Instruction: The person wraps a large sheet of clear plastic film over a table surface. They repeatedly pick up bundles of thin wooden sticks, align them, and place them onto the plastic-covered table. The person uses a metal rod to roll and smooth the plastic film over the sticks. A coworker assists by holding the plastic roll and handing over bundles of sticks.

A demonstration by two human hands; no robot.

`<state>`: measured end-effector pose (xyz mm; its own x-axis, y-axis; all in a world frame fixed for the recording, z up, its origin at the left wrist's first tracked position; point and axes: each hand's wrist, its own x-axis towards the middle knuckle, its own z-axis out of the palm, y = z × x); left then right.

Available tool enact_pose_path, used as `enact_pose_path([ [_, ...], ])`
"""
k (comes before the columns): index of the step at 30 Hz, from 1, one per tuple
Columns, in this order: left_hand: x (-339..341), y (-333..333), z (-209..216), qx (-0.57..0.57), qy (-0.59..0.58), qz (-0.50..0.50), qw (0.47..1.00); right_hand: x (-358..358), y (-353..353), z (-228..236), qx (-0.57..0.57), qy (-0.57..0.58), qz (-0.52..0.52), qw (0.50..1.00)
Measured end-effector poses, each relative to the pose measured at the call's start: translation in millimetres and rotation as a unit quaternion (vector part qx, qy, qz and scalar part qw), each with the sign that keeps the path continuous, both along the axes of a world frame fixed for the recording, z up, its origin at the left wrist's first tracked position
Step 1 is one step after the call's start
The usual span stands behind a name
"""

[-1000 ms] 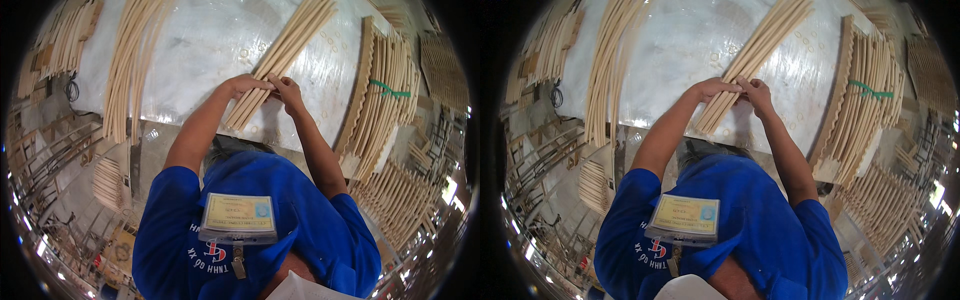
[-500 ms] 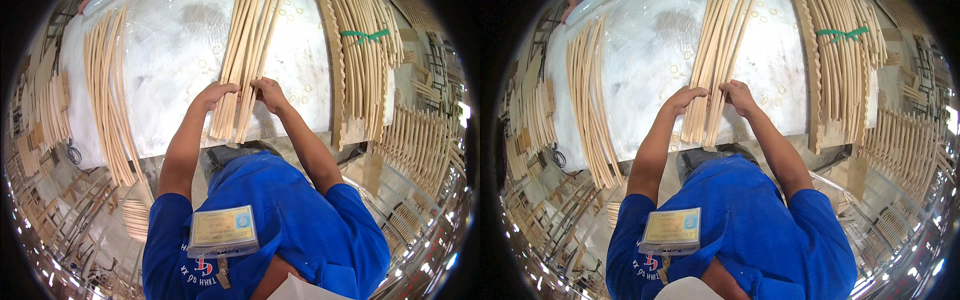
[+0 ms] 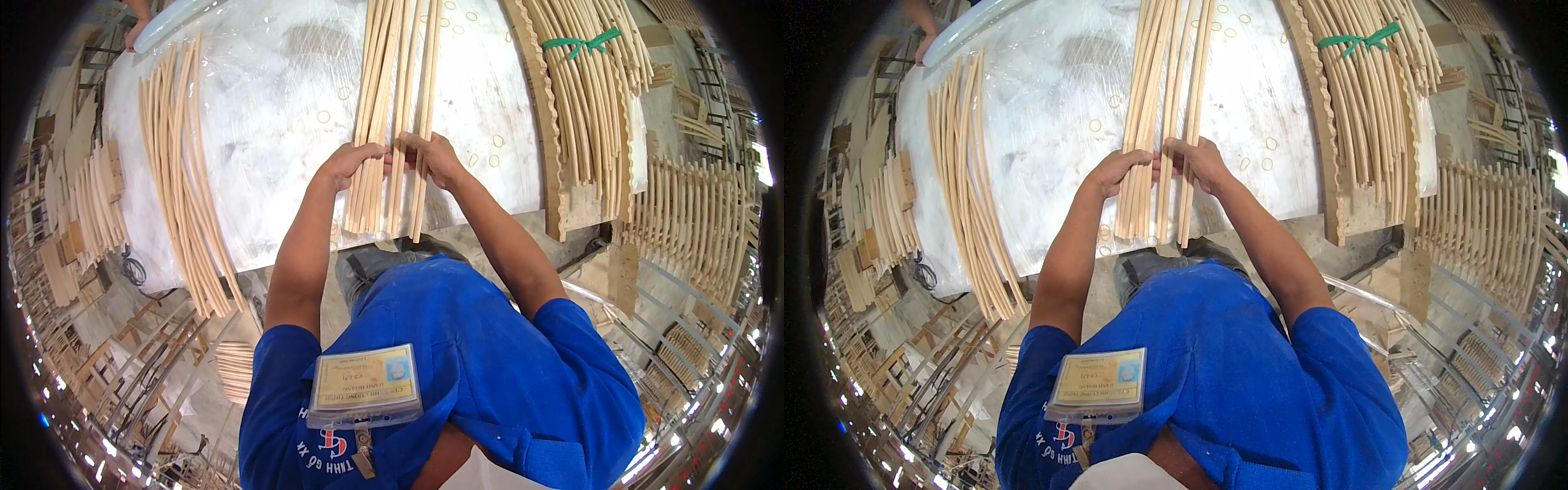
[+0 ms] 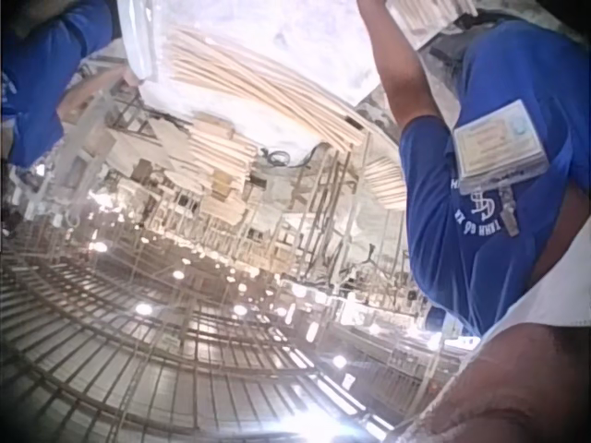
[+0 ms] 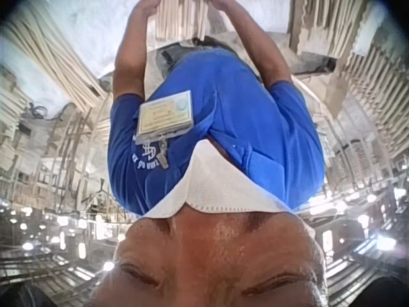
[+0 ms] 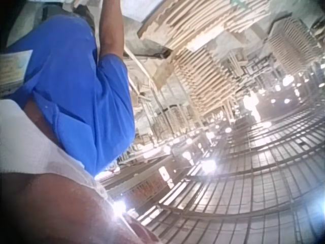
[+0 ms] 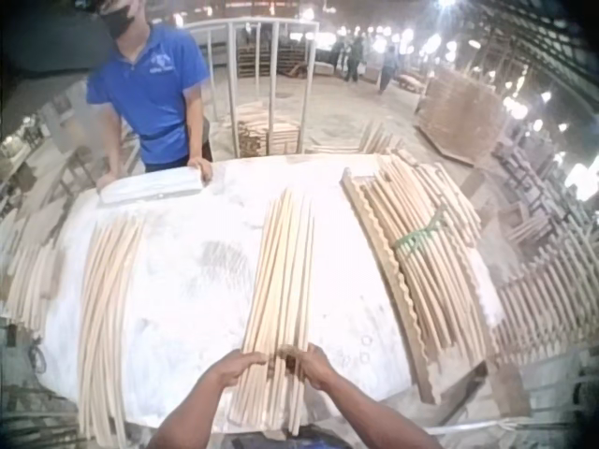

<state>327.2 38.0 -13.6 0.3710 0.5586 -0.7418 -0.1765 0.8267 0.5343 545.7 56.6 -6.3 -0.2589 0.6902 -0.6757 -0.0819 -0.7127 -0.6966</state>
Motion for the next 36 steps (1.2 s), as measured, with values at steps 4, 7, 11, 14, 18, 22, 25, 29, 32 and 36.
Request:
enact_pose_path([
  [4, -1.9, -2.9, -1.0, 0.002, -0.009, 0.005, 1.0, -13.7, -3.0, 3.1, 0.054, -0.076, 0.025, 0.995],
  [7, 4.3, -5.0, -0.1, 0.002, -0.042, 0.015, 0.999, -9.3, -2.7, -6.8, 0.012, -0.016, -0.045, 0.999],
  [11, 13.4, -10.4, -1.1, 0.029, -0.071, 0.023, 0.997, -1.4, -3.6, -0.4, -0.039, 0.096, -0.04, 0.994],
  [14, 15.7, -11.7, 1.5, 0.011, -0.041, 0.038, 0.998, -6.8, -2.9, 14.3, -0.03, 0.061, 0.01, 0.998],
  [18, 10.3, -6.7, 5.1, 0.016, -0.076, 0.029, 0.997, -7.3, 4.6, 0.4, -0.036, -0.024, 0.038, 0.998],
  [22, 9.7, -10.3, 3.2, 0.025, -0.048, 0.034, 0.998, -9.0, 1.4, -3.2, -0.044, 0.002, -0.005, 0.999],
  [25, 5.2, -14.6, 1.1, 0.029, -0.07, 0.037, 0.996, -5.2, -1.2, 16.2, -0.053, -0.007, -0.003, 0.999],
  [29, 7.3, -10.5, -3.1, 0.026, -0.067, 0.032, 0.997, -0.1, -2.2, -4.5, -0.031, 0.007, 0.005, 0.999],
  [32, 5.9, -13.3, -6.2, 0.011, -0.072, 0.042, 0.996, -0.2, 0.8, -10.4, -0.02, -0.041, 0.047, 0.998],
  [36, 4.2, -13.0, 2.5, 0.0, -0.064, 0.019, 0.998, -1.3, -3.0, -3.7, -0.042, 0.038, -0.042, 0.998],
])
